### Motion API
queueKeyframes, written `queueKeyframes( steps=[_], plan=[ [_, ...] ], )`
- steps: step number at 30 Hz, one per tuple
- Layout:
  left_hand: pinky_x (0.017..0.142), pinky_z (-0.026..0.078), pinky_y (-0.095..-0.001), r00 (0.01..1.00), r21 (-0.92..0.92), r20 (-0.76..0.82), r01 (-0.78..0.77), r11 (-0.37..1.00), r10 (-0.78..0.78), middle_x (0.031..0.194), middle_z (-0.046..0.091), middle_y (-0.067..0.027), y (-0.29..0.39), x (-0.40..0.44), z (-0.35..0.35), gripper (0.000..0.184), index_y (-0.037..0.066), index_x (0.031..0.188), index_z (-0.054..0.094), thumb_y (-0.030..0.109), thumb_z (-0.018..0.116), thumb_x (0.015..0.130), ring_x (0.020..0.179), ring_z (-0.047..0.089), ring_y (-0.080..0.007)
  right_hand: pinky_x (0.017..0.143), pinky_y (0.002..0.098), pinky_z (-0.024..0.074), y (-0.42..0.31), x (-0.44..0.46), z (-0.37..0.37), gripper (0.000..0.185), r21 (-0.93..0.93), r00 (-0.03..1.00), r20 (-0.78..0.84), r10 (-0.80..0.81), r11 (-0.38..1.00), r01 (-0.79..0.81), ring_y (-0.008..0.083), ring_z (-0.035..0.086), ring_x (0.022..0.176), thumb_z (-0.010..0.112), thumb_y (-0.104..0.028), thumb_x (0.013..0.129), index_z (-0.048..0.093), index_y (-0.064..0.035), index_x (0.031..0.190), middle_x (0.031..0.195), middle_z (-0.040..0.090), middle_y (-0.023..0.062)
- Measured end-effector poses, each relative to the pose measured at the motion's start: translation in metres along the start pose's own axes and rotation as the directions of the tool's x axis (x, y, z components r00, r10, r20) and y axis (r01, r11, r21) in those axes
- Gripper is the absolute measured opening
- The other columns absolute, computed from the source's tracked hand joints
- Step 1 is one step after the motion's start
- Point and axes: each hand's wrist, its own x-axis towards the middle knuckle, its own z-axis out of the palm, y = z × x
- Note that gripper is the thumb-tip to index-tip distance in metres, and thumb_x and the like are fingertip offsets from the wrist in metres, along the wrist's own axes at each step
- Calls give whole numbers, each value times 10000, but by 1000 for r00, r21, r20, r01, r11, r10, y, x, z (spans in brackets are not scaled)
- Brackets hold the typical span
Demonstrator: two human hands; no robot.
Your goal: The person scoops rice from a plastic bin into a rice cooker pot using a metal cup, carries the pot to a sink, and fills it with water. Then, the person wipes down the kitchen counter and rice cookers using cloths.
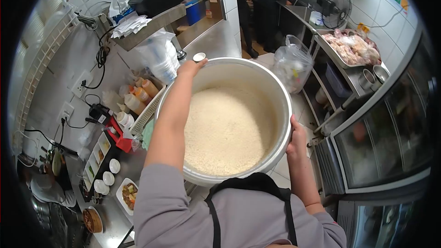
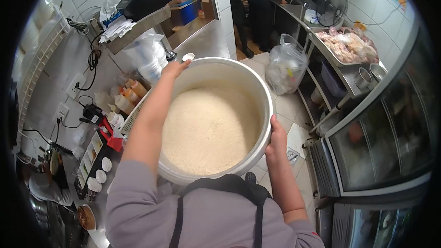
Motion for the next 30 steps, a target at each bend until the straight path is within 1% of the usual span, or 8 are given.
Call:
queueKeyframes(
  steps=[2,5,10,17,21,24,26,30],
  plan=[
    [883,393,-401,999,-44,42,28,999,-26,1152,529,-201,-9,6,-2,839,-4,1082,564,735,364,738,1081,505,-302,790,322,498,5,18,0,332,8,999,37,14,1000,-14,208,593,886,424,-243,917,503,32,1086,992,592,141],
    [920,353,-428,969,122,-247,63,991,-31,1201,467,-181,-5,-28,-3,732,13,1149,506,622,513,744,1131,439,-307,804,312,478,11,32,16,334,-44,998,49,47,998,-45,190,585,883,426,-257,918,506,18,1090,991,592,125],
    [960,304,-469,986,195,-169,27,980,7,1234,405,-160,-24,-96,-29,699,20,1233,403,462,621,736,1176,365,-319,797,295,451,19,45,32,353,-201,990,138,35,980,-7,153,564,882,414,-294,925,509,4,1088,985,589,94],
    [967,315,-469,961,233,-256,162,959,-101,1360,290,-164,-127,-139,-2,811,62,1370,169,359,622,766,1231,318,-327,354,200,325,2,64,26,342,-640,941,297,163,765,70,64,435,436,503,-380,879,505,-52,785,551,490,0],
    [957,332,-469,951,272,-292,185,944,-102,1372,268,-167,-121,-141,-6,856,54,1380,123,374,623,764,1236,311,-330,481,238,404,-24,106,37,361,-829,907,417,-56,386,405,119,493,563,562,-384,839,515,-27,846,672,525,29],
    [945,339,-476,953,261,-302,121,958,-38,1373,276,-164,-125,-135,-5,885,41,1378,123,418,618,749,1231,324,-326,721,311,455,-23,153,63,446,-697,663,669,-336,26,717,206,525,866,592,-371,815,494,2,1038,994,507,147],
    [942,339,-478,954,264,-300,92,960,-9,1375,276,-166,-128,-131,-4,916,30,1376,124,462,614,733,1230,329,-323,843,331,424,-24,161,95,519,-774,760,604,-238,50,631,247,489,1014,596,-345,808,440,-18,1179,1126,431,193],
    [946,334,-477,960,278,-279,106,955,-25,1370,278,-174,-123,-132,-8,1004,15,1372,127,554,619,683,1226,332,-323,920,343,372,-1,182,110,548,-753,739,656,-155,-64,655,287,470,1072,594,-283,798,403,-24,1240,1142,433,185]
  ],
)
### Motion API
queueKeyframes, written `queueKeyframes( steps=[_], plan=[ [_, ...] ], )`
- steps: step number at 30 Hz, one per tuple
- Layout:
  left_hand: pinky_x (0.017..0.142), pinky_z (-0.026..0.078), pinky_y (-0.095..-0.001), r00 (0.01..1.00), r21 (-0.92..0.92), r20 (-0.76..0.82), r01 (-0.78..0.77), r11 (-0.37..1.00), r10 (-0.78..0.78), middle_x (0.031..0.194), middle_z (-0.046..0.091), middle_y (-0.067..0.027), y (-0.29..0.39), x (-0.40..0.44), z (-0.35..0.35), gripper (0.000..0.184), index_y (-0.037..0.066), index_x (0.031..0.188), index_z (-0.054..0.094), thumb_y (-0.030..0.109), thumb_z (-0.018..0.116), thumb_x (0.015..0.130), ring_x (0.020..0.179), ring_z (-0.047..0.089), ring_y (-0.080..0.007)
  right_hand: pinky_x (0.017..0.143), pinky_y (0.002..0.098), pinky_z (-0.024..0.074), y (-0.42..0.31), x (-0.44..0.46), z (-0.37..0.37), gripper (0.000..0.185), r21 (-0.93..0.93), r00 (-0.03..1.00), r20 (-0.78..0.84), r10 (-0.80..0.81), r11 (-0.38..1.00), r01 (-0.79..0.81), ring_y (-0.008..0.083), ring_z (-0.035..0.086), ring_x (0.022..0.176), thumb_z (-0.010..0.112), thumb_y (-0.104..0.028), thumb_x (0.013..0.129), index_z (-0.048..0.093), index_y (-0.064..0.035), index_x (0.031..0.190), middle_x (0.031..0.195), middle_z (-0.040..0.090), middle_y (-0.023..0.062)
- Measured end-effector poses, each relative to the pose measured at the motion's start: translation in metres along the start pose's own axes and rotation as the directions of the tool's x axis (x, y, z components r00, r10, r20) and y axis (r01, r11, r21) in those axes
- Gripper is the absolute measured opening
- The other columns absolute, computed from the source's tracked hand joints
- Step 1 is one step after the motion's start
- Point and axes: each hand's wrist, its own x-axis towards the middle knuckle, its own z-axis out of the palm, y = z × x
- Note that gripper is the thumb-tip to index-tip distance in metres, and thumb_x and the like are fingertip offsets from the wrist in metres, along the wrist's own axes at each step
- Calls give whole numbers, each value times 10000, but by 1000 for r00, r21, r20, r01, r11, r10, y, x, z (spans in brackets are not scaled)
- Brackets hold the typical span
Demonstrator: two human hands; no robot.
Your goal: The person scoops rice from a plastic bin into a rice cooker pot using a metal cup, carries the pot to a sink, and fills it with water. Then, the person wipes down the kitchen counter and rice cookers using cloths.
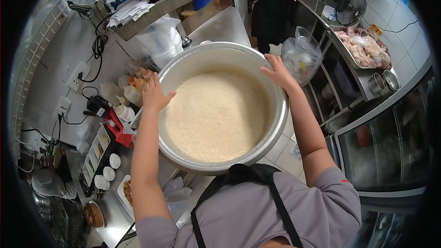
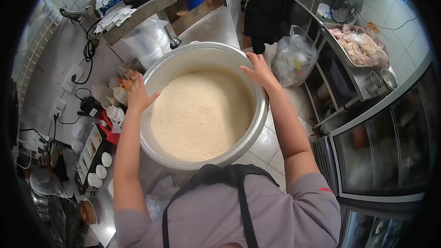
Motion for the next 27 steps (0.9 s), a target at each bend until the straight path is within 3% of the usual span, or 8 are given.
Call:
queueKeyframes(
  steps=[2,6,13,16,18,21,25,27],
  plan=[
    [954,326,-480,999,-14,41,23,1000,-23,1376,262,-178,3,-2,-6,1038,13,1371,123,581,624,662,1229,326,-332,932,341,360,-6,-5,-4,529,11,997,79,7,1000,-8,303,462,1082,584,-244,800,400,-23,1244,1147,433,183],
    [965,314,-489,995,-64,94,34,997,-28,1393,221,-186,3,2,-8,1074,9,1369,113,594,638,637,1237,312,-354,927,335,357,-2,-5,-2,434,40,997,70,-24,999,21,291,473,1086,526,-114,826,409,-36,1237,1135,484,157],
    [967,315,-486,997,-67,77,7,998,-2,1387,229,-192,2,2,-7,1070,3,1365,129,592,642,634,1237,313,-355,876,336,397,0,-6,0,400,53,999,36,23,998,-25,279,523,1014,542,-125,822,456,-45,1204,1114,514,143],
    [970,312,-488,995,-86,98,18,996,-10,1383,234,-197,3,1,-12,1065,-1,1362,142,594,644,635,1240,309,-354,814,320,430,23,0,5,370,169,995,-56,81,983,-70,231,552,942,582,-181,811,511,-41,1146,1060,538,134],
    [972,308,-489,996,-142,90,16,990,-3,1381,234,-200,-1,4,-8,1065,7,1364,145,602,643,634,1247,299,-355,785,301,437,28,-14,0,352,283,959,-243,146,956,-74,193,549,908,596,-222,808,538,-29,1096,1029,546,123],
    [971,308,-482,998,-272,62,11,962,6,1365,254,-212,-8,6,-5,1050,22,1367,155,625,621,644,1233,310,-357,770,268,426,20,-65,-4,353,427,895,-388,222,903,-39,137,528,856,581,-276,826,543,-4,1048,953,554,93],
    [989,281,-478,977,-440,-212,-91,893,-5,1355,263,-224,-23,17,15,985,47,1372,154,595,608,691,1229,310,-365,735,226,402,-9,-148,16,323,769,861,-199,468,620,-159,105,502,787,539,-269,854,515,-4,1036,884,544,43],
    [996,274,-462,964,-522,-265,-119,845,-27,1329,312,-225,-20,7,-2,890,34,1353,208,536,606,734,1222,327,-356,722,221,402,-33,-170,26,301,829,849,-168,502,538,-154,97,498,786,517,-250,860,477,-15,1044,887,540,54]
  ],
)
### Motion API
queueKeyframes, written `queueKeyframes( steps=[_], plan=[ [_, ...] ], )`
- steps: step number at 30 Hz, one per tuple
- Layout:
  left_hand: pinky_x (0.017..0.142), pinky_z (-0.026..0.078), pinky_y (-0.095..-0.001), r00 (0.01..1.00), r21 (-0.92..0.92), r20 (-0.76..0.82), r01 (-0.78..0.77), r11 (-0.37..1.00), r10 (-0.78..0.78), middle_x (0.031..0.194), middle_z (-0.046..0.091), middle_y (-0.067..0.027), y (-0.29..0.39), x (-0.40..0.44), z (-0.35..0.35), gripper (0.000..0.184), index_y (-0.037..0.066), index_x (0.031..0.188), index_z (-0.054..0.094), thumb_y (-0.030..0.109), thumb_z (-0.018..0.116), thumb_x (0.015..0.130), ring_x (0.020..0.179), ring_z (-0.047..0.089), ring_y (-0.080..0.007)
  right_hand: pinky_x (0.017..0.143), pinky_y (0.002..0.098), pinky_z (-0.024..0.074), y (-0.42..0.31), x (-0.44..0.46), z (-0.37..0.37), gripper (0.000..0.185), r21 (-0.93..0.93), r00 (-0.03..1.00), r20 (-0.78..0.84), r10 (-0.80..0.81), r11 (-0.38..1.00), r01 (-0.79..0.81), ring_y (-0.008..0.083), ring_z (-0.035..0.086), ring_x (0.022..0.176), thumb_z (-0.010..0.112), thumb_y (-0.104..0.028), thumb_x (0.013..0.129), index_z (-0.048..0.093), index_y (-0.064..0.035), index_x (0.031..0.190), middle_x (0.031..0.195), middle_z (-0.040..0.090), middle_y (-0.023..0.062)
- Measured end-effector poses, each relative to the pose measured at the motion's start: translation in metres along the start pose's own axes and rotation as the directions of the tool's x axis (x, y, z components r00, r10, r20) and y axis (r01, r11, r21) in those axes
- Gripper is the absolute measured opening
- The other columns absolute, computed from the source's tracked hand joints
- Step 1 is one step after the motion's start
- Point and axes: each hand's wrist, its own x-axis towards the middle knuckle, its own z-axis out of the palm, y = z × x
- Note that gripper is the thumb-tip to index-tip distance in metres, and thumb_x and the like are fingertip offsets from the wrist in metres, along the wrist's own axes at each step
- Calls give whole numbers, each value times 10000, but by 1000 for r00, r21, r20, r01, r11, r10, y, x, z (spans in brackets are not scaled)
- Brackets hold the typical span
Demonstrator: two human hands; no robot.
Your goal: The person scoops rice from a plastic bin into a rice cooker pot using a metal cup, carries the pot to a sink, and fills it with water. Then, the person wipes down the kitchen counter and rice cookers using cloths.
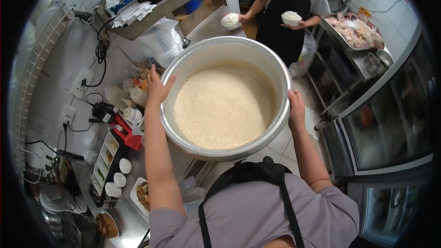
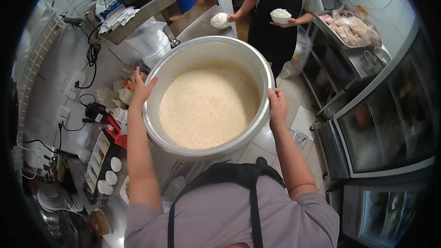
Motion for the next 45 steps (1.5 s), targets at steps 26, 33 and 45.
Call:
queueKeyframes(
  steps=[26,33,45],
  plan=[
    [987,242,-434,991,65,95,-98,993,91,1100,559,-114,179,-224,-16,641,60,1047,584,606,552,712,1104,457,-274,591,314,514,-32,-32,-15,424,-1,900,410,149,987,-163,198,574,830,521,-192,866,303,-14,1183,977,527,141],
    [931,311,-378,990,183,-135,74,980,-50,999,592,-85,180,-222,-3,423,65,925,626,460,519,820,1004,506,-257,582,415,547,-33,-26,-14,432,117,858,446,254,934,-338,288,556,886,533,-83,807,238,-24,1116,1055,434,194],
    [960,339,-390,951,243,61,281,928,-304,1213,439,-285,35,-121,-10,750,-28,1269,362,429,622,735,1145,420,-381,551,344,485,-38,-77,-82,482,-104,908,285,307,952,-289,252,542,850,567,-90,703,318,12,1103,928,491,167]
  ],
)
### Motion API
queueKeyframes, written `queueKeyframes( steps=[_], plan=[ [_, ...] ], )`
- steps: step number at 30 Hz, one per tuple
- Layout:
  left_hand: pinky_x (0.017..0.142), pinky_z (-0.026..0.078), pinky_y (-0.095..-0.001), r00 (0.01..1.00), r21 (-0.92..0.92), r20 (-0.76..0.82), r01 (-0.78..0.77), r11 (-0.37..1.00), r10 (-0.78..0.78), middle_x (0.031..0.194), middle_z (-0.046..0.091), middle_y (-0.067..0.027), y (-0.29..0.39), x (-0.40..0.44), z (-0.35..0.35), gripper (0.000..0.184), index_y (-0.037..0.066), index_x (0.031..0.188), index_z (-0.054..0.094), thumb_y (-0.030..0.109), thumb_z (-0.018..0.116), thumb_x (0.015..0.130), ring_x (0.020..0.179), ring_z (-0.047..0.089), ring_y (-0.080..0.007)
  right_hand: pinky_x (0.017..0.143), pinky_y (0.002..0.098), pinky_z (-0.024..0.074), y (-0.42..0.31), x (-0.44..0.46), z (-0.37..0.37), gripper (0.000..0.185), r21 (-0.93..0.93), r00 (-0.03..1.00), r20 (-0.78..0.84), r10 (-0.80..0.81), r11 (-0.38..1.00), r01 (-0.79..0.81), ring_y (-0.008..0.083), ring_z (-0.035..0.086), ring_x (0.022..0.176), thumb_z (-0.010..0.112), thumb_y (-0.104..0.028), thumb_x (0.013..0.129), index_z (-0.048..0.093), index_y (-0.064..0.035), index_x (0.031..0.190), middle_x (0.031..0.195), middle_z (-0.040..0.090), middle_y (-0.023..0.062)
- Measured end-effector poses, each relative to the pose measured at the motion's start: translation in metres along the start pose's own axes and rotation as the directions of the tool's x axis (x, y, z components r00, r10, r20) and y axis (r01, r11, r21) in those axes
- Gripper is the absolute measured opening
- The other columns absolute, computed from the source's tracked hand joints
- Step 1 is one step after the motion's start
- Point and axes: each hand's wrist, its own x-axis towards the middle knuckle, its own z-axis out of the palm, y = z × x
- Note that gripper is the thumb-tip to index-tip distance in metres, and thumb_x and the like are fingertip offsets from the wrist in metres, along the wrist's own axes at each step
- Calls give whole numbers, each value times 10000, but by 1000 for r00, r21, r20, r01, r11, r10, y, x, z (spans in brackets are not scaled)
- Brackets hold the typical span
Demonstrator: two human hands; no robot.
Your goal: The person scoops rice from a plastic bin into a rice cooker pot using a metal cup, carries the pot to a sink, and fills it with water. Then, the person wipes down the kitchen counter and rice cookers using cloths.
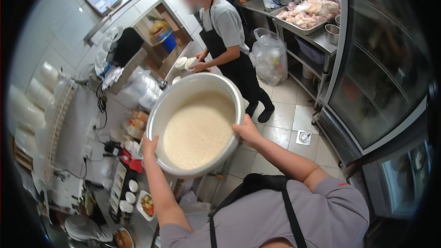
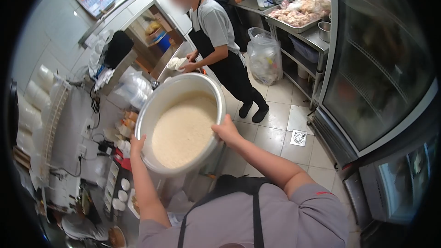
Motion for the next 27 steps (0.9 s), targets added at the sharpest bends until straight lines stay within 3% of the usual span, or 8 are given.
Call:
queueKeyframes(
  steps=[1,5,9,12,18,21,24,27],
  plan=[
    [885,398,-383,985,-113,162,-36,993,54,1118,515,-298,-11,29,2,652,-70,1169,470,448,555,782,1066,499,-382,577,338,479,2,-3,-6,471,9,999,-45,-14,1000,14,246,543,849,569,-91,698,336,18,1093,916,501,162],
    [830,410,-400,985,-381,171,77,921,-12,949,596,-278,16,59,12,645,-101,926,601,503,385,860,991,540,-389,672,326,462,31,-21,-34,446,50,979,-196,-55,997,66,232,549,838,579,-90,682,397,29,1071,930,523,158],
    [862,385,-414,995,-272,99,48,961,-22,1020,552,-312,22,40,49,720,-105,983,578,554,312,867,1015,512,-412,686,332,473,47,-37,-78,432,121,948,-318,-2,992,43,218,565,825,580,-61,697,431,24,1093,969,550,158],
    [866,388,-400,996,-400,3,-85,913,94,1074,536,-302,25,-8,83,732,-128,1028,542,551,319,872,1035,512,-381,683,337,482,50,-48,-117,359,246,926,-374,46,968,51,206,575,800,568,-40,716,473,20,1057,911,575,142],
    [831,416,-343,927,-726,279,374,577,-250,1057,575,-214,118,-154,108,671,-136,1060,525,498,397,883,981,551,-278,697,303,445,28,-57,-227,312,59,910,-414,10,998,16,190,570,769,563,-41,694,529,17,999,858,592,110],
    [807,426,-340,920,-644,328,385,661,-217,1031,590,-204,170,-216,117,654,-131,1051,534,488,406,883,936,569,-266,703,304,444,20,-72,-287,343,-74,895,-444,-48,997,17,195,569,765,555,-41,677,529,21,1013,869,595,116],
    [790,433,-338,887,-711,412,455,536,-207,998,601,-205,200,-258,154,633,-121,1021,559,480,417,882,900,579,-252,710,302,442,4,-102,-344,350,-30,896,-444,11,999,-27,195,570,781,553,-30,666,527,24,1011,869,594,113],
    [775,435,-342,889,-615,418,428,662,-187,970,603,-218,231,-293,183,608,-119,986,573,462,429,881,877,581,-255,704,301,441,-3,-124,-392,360,-23,873,-487,25,999,-41,193,567,780,546,-22,661,528,12,1019,872,593,108]
  ],
)
